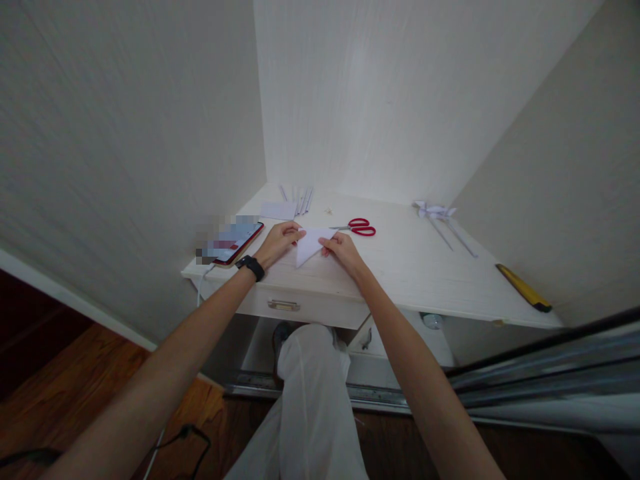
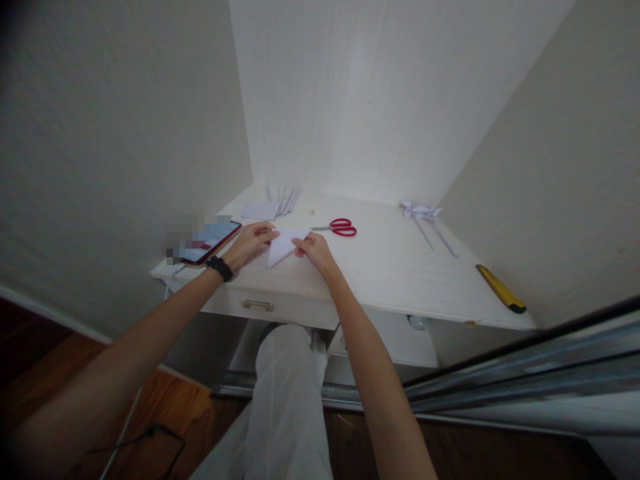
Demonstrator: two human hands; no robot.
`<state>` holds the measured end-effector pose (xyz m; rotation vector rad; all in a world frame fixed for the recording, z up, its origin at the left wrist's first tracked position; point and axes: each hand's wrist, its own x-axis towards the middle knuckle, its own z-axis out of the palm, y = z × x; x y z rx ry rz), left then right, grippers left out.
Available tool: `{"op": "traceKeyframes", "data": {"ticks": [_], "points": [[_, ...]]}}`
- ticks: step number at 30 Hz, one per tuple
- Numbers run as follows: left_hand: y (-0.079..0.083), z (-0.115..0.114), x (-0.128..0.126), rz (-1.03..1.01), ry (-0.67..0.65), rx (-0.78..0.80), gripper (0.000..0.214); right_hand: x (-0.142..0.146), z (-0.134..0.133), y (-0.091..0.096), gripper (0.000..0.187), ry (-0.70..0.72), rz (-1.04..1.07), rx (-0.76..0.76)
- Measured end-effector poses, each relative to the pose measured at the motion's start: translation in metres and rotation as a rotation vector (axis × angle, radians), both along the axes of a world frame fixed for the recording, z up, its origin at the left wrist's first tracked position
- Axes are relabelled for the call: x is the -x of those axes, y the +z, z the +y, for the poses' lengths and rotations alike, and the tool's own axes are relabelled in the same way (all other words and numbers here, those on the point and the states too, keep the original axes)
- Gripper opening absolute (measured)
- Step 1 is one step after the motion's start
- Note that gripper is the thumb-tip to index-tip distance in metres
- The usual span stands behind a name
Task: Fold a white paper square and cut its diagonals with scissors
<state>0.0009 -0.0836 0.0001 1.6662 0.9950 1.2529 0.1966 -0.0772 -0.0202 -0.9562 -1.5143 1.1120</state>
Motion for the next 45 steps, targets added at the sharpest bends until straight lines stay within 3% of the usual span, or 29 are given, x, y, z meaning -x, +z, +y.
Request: {"op": "traceKeyframes", "data": {"ticks": [20, 34, 45], "points": [[0.0023, 0.0017, -0.0009, 0.025, 0.034, -0.004, 0.026, -0.0019, 0.0029, 0.0032, 0.051, -0.092, 0.019, -0.093], [-0.0002, 0.0032, -0.0004, 0.025, 0.040, -0.009, 0.016, -0.0035, 0.0030, 0.0011, 0.046, -0.128, 0.014, -0.111], [0.0024, 0.0012, -0.0007, 0.098, 0.069, -0.092, 0.022, -0.0034, 0.0030, -0.0002, 0.049, -0.124, 0.012, -0.145]]}}
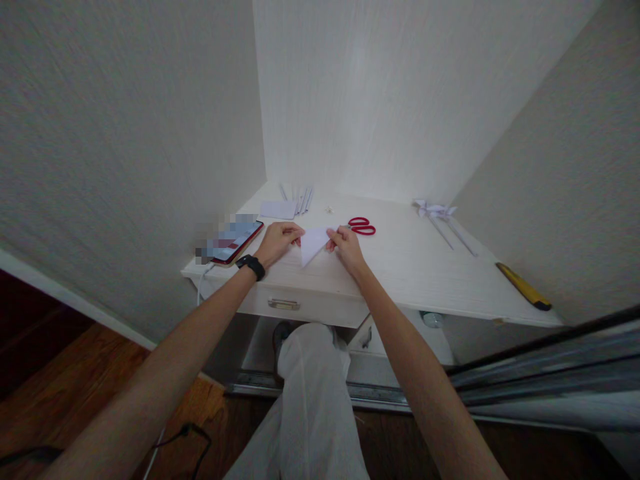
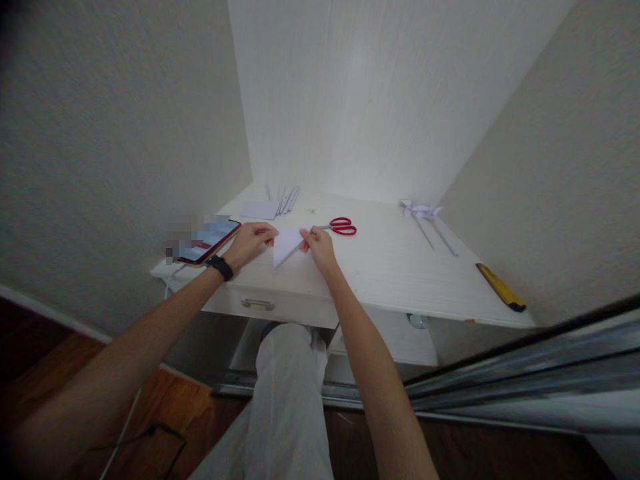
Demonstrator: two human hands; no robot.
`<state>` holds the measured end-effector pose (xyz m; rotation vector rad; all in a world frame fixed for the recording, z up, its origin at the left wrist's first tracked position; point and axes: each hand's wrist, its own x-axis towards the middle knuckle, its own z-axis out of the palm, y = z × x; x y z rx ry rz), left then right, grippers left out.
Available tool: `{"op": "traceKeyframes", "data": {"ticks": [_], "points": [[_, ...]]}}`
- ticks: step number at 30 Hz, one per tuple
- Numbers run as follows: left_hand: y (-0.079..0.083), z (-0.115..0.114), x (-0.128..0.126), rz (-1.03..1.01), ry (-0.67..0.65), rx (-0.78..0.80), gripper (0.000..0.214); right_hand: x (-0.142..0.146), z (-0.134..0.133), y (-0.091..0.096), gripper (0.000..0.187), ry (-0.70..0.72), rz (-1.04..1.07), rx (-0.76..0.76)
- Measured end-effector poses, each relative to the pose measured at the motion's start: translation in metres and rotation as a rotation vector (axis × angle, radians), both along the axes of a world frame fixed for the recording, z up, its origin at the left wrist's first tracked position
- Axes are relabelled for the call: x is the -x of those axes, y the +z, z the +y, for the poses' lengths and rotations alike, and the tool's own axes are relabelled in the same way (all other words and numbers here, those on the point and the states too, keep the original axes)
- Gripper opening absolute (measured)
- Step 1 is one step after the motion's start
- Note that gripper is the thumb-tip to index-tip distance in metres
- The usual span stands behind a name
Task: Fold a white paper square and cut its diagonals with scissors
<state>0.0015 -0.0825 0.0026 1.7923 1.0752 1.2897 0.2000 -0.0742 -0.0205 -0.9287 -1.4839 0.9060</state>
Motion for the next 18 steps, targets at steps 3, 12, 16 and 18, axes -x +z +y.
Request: {"op": "traceKeyframes", "data": {"ticks": [3, 12, 16, 18], "points": [[0.0005, -0.0001, -0.0001, 0.007, 0.004, 0.003, 0.022, 0.0006, -0.0002, 0.0007, 0.050, 0.010, 0.007, 0.007], [0.0005, -0.0015, -0.0011, 0.010, -0.012, 0.034, 0.019, -0.0051, 0.0021, -0.0006, 0.045, -0.070, 0.011, -0.080], [-0.0010, -0.0008, -0.0009, 0.025, -0.030, 0.062, 0.017, -0.0054, 0.0001, 0.0002, 0.046, -0.077, -0.008, -0.085], [-0.0025, 0.0004, -0.0005, 0.024, -0.042, 0.073, 0.016, -0.0046, -0.0015, 0.0015, 0.046, -0.069, 0.005, -0.077]]}}
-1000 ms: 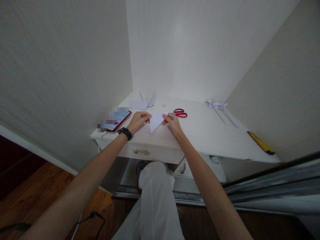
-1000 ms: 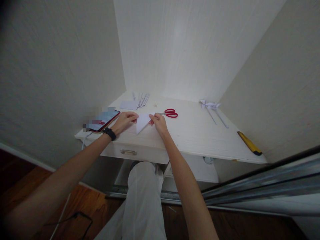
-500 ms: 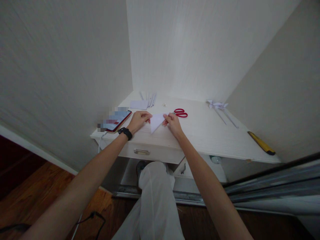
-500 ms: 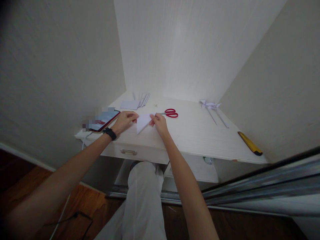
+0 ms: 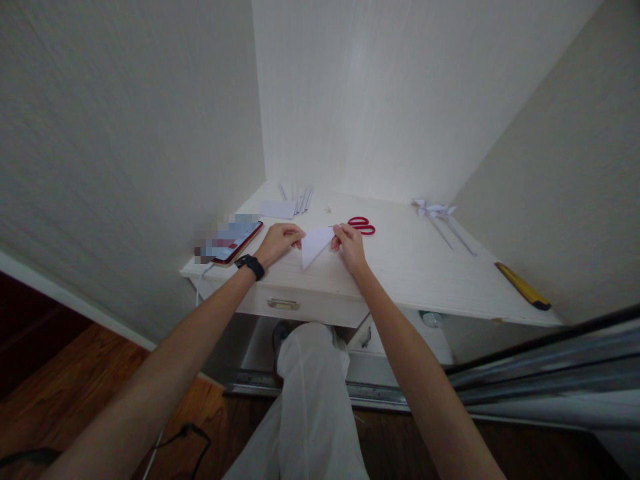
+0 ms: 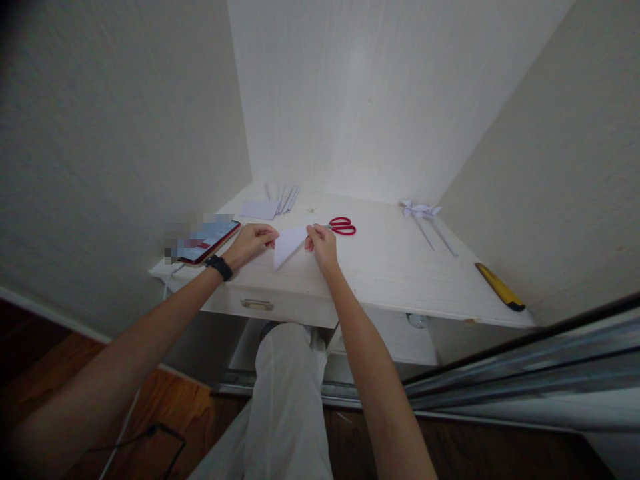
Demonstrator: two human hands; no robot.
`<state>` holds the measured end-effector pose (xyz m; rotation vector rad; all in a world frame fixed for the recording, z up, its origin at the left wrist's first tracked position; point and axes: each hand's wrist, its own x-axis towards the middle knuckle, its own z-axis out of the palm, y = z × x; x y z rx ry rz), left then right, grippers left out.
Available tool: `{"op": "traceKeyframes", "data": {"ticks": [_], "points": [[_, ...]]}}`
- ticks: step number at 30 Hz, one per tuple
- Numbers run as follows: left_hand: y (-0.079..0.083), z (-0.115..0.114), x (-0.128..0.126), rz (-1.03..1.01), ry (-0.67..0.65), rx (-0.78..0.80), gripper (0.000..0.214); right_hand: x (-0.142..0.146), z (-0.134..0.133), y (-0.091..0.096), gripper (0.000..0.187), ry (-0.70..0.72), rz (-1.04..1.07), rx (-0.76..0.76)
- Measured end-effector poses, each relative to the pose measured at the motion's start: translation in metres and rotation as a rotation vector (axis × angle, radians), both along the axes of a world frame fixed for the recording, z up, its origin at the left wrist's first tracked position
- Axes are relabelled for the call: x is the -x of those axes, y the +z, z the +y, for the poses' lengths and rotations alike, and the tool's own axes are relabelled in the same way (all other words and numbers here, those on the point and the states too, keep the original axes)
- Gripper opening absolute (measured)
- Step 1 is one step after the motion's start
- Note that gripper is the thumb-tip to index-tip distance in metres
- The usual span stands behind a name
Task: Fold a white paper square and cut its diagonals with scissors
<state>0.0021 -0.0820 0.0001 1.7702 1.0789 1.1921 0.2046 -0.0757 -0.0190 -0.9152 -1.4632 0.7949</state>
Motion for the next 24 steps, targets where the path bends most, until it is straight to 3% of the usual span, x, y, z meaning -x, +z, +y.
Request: {"op": "traceKeyframes", "data": {"ticks": [14, 24], "points": [[-0.0011, 0.0012, -0.0002, -0.020, -0.002, -0.013, 0.016, 0.0014, 0.0015, -0.0009, 0.042, -0.043, 0.101, 0.040], [-0.0026, 0.0034, 0.0022, 0.002, 0.043, -0.063, 0.019, 0.0024, -0.0034, 0.0016, 0.045, -0.067, 0.028, 0.043]]}}
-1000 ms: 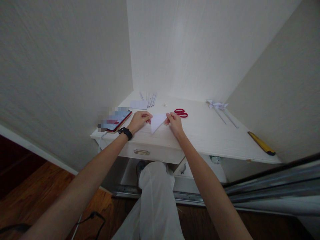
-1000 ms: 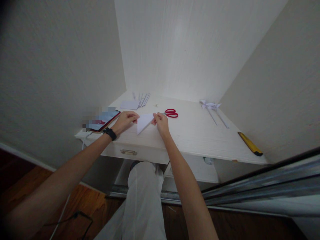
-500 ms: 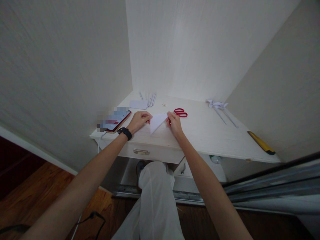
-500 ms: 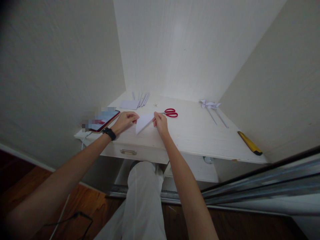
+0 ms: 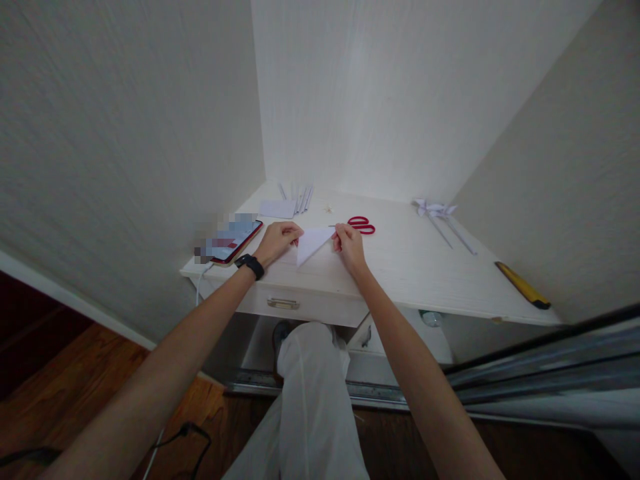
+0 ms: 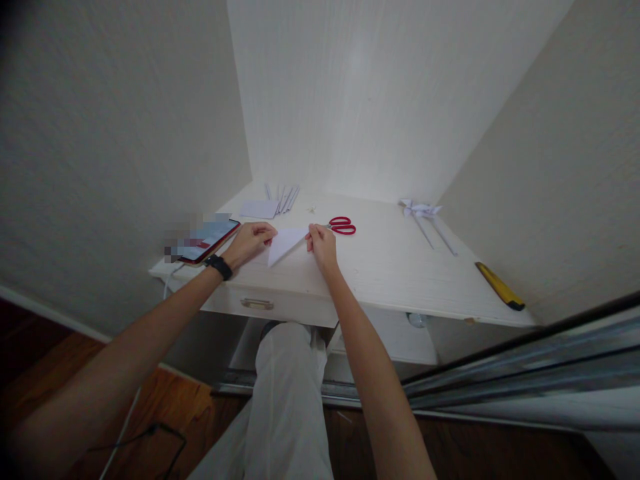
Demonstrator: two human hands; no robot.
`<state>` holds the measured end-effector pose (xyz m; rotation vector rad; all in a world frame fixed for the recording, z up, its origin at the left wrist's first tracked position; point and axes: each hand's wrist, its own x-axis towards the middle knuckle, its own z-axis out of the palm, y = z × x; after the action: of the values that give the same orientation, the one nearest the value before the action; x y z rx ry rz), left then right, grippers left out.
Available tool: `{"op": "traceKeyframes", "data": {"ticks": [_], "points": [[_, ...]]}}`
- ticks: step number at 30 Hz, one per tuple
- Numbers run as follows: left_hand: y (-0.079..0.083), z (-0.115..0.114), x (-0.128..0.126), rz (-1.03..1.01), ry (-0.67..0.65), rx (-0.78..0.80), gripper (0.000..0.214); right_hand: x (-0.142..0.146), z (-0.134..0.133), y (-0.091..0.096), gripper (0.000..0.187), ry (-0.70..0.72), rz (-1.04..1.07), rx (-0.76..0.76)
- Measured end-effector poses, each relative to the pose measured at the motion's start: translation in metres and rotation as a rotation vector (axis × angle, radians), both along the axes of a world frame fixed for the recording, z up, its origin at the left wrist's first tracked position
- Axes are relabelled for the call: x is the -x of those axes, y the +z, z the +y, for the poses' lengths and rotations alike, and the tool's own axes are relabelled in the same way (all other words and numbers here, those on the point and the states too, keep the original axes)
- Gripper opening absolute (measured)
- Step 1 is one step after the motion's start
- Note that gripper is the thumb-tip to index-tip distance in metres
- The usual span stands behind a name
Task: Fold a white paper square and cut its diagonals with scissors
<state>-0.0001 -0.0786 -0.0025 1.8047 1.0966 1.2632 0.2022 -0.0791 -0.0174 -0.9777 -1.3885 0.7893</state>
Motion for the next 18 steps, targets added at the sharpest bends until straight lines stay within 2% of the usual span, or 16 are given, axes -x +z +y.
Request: {"op": "traceKeyframes", "data": {"ticks": [6, 10, 18], "points": [[-0.002, 0.003, 0.001, -0.024, 0.034, -0.006, 0.022, 0.005, -0.004, -0.002, 0.048, 0.109, -0.179, 0.011], [0.001, 0.000, -0.001, -0.015, 0.022, 0.004, 0.021, 0.004, -0.004, -0.002, 0.046, 0.062, -0.221, 0.005], [0.006, -0.009, -0.004, 0.137, -0.007, -0.011, 0.020, 0.004, -0.009, 0.006, 0.043, -0.056, -0.297, -0.116]]}}
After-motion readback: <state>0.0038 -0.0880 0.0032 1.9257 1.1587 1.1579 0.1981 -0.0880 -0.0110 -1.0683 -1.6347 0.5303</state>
